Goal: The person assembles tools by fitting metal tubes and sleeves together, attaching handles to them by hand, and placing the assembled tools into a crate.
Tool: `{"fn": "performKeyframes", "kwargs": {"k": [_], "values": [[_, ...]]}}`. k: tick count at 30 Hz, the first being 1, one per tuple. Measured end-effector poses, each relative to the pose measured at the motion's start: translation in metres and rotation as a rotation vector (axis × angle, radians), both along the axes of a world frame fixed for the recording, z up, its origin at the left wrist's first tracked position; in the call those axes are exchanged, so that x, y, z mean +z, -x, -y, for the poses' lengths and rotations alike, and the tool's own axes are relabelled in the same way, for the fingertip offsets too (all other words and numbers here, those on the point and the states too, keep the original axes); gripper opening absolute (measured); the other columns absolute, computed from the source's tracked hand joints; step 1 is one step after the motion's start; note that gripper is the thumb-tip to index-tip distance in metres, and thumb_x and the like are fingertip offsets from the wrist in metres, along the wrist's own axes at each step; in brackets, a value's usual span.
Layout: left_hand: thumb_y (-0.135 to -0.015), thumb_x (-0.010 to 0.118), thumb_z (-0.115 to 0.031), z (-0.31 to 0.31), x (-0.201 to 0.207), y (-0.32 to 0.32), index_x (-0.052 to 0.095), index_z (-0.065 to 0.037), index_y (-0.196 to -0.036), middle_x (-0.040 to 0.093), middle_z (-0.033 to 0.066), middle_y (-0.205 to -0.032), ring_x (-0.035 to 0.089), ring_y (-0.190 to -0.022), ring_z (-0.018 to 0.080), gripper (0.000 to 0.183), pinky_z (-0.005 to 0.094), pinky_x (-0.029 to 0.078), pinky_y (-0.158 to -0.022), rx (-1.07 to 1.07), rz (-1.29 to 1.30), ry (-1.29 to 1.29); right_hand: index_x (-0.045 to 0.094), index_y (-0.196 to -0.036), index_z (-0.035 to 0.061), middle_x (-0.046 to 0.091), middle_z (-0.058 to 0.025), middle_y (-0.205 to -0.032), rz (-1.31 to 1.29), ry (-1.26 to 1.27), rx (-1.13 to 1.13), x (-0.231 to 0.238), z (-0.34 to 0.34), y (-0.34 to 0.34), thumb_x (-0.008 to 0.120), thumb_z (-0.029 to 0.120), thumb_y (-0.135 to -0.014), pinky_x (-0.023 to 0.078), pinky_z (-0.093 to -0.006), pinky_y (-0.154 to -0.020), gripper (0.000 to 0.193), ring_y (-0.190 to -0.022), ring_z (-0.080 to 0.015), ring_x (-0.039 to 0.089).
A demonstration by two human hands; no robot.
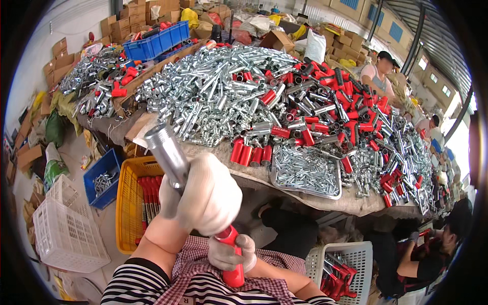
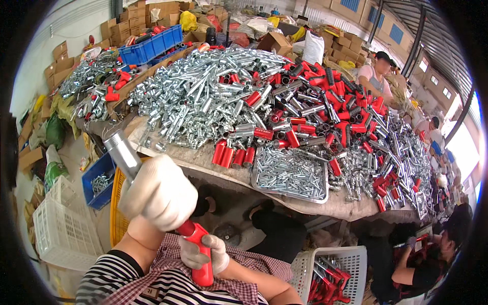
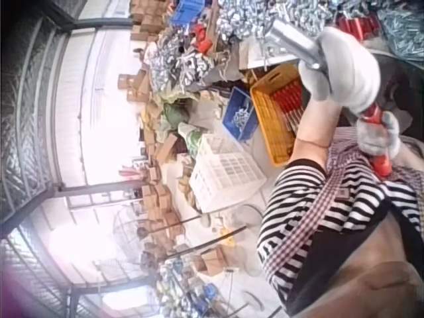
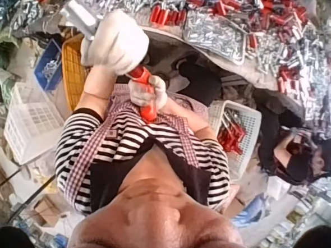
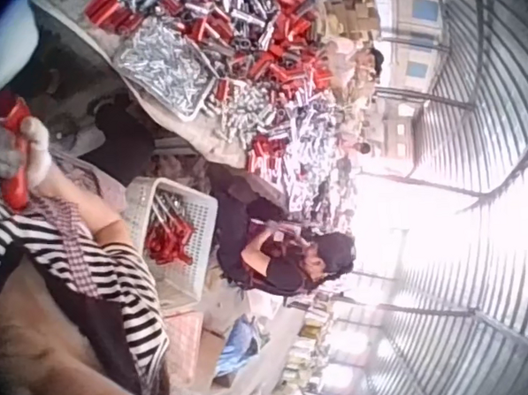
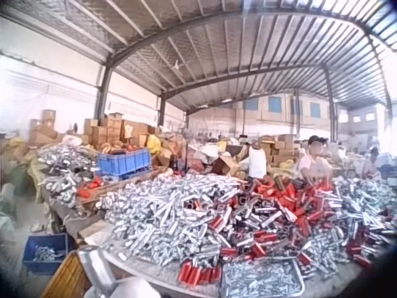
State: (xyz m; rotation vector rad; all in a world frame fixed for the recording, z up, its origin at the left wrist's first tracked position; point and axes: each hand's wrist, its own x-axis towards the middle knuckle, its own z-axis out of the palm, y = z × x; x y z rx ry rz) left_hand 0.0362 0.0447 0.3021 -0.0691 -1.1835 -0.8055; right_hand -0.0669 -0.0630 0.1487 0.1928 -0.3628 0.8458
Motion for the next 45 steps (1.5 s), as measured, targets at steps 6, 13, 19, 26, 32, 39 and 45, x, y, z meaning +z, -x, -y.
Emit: {"fn": "performKeyframes", "kwargs": {"k": [6, 13, 19, 26, 32, 39, 45], "values": [[-0.099, 0.052, -0.024, -0.017, -0.046, -0.013, 0.06, -0.012, -0.11, 0.031, -0.0114, -0.051, 0.028, -0.039, 0.0027, 0.018, 0.0229, 0.024, -0.039, 0.802, -0.478, -0.243, 0.061, -0.114, -0.0032, 0.066, -0.0122, -0.077, 1.209, 1.628, -1.679, 0.052, 0.033, -0.026, 0.08, 0.016, -0.069, 0.05, -0.0331, -0.055, 0.053, -0.057, -0.0274, 0.061], [-0.095, 0.056, -0.017, -0.009, -0.077, -0.003, 0.05, -0.017, -0.077, 0.026, -0.0112, -0.053, 0.027, -0.044, 0.0043, 0.019, 0.0231, 0.025, -0.045, 1.126, -1.119, -0.494, 0.068, -0.108, 0.0063, 0.067, -0.0046, -0.086, 2.159, 1.749, -1.627, 0.067, 0.077, -0.063, 0.074, 0.02, -0.069, 0.049, -0.0315, -0.06, 0.042, -0.066, -0.0196, 0.063], [-0.094, 0.054, -0.015, -0.019, -0.1, -0.005, 0.044, -0.019, -0.075, 0.024, -0.0103, -0.053, 0.025, -0.043, 0.0061, 0.021, 0.025, 0.027, -0.046, 0.897, -1.128, -0.489, 0.065, -0.111, 0.0037, 0.068, -0.0075, -0.08, 1.831, 1.717, -1.608, 0.04, 0.064, -0.048, 0.075, 0.014, -0.073, 0.05, -0.0339, -0.054, 0.041, -0.06, -0.0241, 0.065], [-0.092, 0.049, -0.011, -0.016, -0.074, -0.005, 0.04, -0.019, -0.072, 0.021, -0.0092, -0.052, 0.023, -0.041, 0.0068, 0.023, 0.0272, 0.023, -0.043, 0.856, -0.825, -0.417, 0.057, -0.126, -0.0029, 0.069, -0.0096, -0.087, 0.878, 1.609, -1.256, 0.03, 0.044, -0.017, 0.075, 0.008, -0.078, 0.056, -0.0315, -0.069, 0.053, -0.071, -0.0214, 0.068], [-0.082, 0.059, -0.02, -0.023, -0.035, 0.005, 0.05, -0.007, -0.072, 0.035, 0.0009, -0.047, 0.031, -0.034, 0.0192, 0.019, 0.0328, 0.032, -0.039, 0.626, -0.338, -0.368, 0.052, -0.116, 0.0007, 0.046, 0.0015, -0.065, -0.02, 0.345, -0.239, 0.028, 0.024, -0.008, 0.072, 0.033, -0.084, 0.039, -0.0271, -0.051, 0.049, -0.05, -0.0074, 0.045], [-0.094, 0.058, -0.024, 0.001, 0.002, 0.019, 0.042, -0.011, -0.048, 0.039, 0.0021, -0.04, 0.031, -0.028, 0.0148, 0.05, 0.0293, 0.024, -0.027, -0.098, -0.051, 0.028, 0.049, -0.125, -0.0033, 0.053, -0.0027, -0.07, 0.066, 0.126, 0.005, 0.006, 0.007, 0.008, 0.074, 0.031, -0.08, 0.041, -0.0253, -0.046, 0.061, -0.045, -0.0071, 0.047], [-0.099, 0.052, -0.046, -0.014, -0.055, 0.011, 0.054, -0.006, -0.108, 0.05, 0.0021, -0.064, 0.052, -0.057, 0.0168, 0.042, 0.0366, 0.047, -0.059, 1.142, -0.518, -0.522, 0.041, -0.14, -0.0086, 0.067, -0.0172, -0.099, 0.17, 1.173, -0.755, 0.051, 0.048, -0.008, 0.073, 0.024, -0.076, 0.055, -0.035, -0.071, 0.078, -0.074, -0.0234, 0.067]]}}
